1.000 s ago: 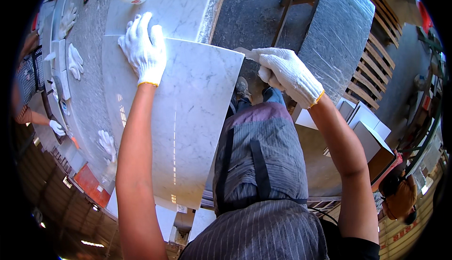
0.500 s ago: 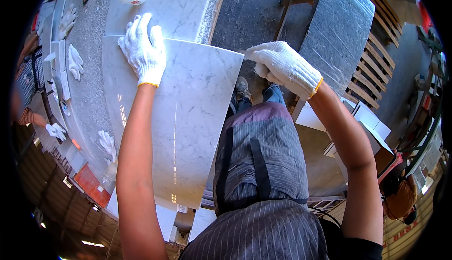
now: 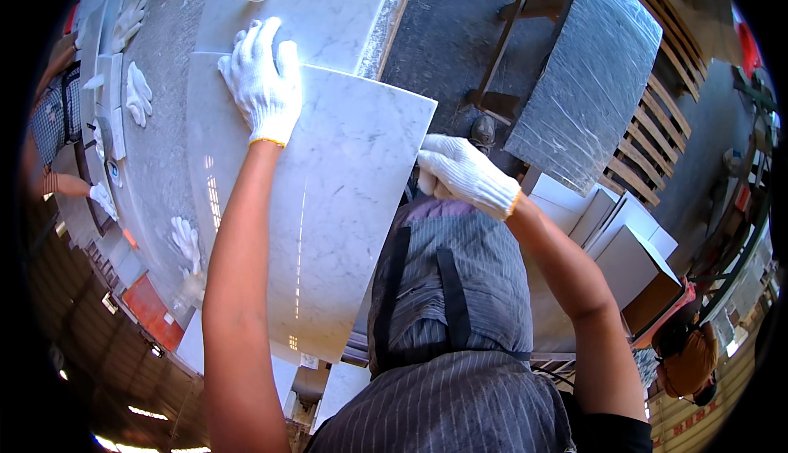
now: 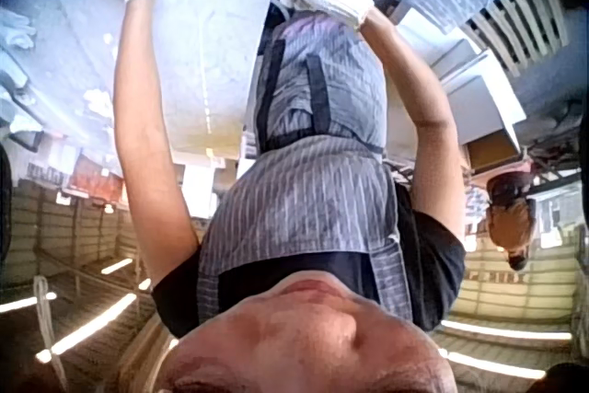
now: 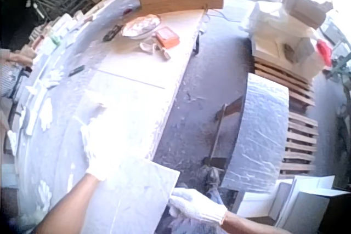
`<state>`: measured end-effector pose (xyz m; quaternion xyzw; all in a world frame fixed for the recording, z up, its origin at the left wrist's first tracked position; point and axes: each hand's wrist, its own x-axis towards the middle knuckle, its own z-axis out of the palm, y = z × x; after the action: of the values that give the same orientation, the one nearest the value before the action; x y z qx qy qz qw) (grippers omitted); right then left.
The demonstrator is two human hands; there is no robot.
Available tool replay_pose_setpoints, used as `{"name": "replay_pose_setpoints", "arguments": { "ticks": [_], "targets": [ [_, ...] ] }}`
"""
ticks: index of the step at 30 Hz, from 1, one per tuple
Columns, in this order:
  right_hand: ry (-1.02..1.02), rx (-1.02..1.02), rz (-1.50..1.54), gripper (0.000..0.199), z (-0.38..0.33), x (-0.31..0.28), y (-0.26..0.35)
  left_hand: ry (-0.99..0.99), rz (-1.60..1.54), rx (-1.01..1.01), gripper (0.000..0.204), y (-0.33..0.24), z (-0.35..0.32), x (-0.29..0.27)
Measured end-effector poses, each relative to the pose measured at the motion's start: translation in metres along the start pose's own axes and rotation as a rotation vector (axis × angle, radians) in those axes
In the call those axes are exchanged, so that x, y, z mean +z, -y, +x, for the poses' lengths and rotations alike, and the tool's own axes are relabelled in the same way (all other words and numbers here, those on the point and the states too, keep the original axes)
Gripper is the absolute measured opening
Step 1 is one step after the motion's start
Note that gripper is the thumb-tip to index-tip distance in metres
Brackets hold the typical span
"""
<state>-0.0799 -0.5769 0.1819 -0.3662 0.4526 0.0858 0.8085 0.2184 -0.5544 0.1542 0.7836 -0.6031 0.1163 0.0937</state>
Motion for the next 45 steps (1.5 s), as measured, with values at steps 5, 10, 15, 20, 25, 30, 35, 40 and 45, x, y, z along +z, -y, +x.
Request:
{"name": "replay_pose_setpoints", "arguments": {
  "ticks": [5,10,15,20,25,30,35,40,45],
  "targets": [
    [0.023,-0.550,1.216,0.029,-0.001,-0.070,-0.020,-0.047,0.011,-0.025,0.036,0.001,-0.007,-0.001],
    [-0.122,-0.324,0.855,0.021,-0.012,-0.070,-0.050,-0.077,-0.016,-0.010,0.035,-0.001,-0.003,-0.001],
    [0.017,-0.307,0.666,0.033,0.029,-0.062,-0.060,-0.053,-0.020,-0.013,0.036,0.002,-0.003,-0.002],
    [0.275,-0.352,0.611,0.054,0.075,-0.062,-0.027,-0.074,-0.029,-0.011,0.035,0.001,-0.003,0.002],
    [0.269,-0.290,0.619,0.047,0.092,-0.033,0.002,-0.091,-0.059,0.015,0.033,0.002,-0.002,0.004],
    [0.529,-0.260,0.762,0.037,0.097,-0.058,-0.022,-0.079,-0.070,0.002,0.033,0.002,-0.002,0.000],
    [0.322,-0.578,0.323,0.036,0.111,-0.046,-0.019,-0.088,-0.067,0.015,0.034,0.003,-0.002,0.002],
    [0.323,-0.338,0.515,0.033,0.106,-0.051,-0.020,-0.072,-0.058,0.021,0.036,0.002,-0.002,0.000],
    [0.324,-0.271,0.593,0.031,0.087,-0.055,-0.014,-0.043,-0.046,0.024,0.039,0.004,-0.002,-0.001]
  ]
}}
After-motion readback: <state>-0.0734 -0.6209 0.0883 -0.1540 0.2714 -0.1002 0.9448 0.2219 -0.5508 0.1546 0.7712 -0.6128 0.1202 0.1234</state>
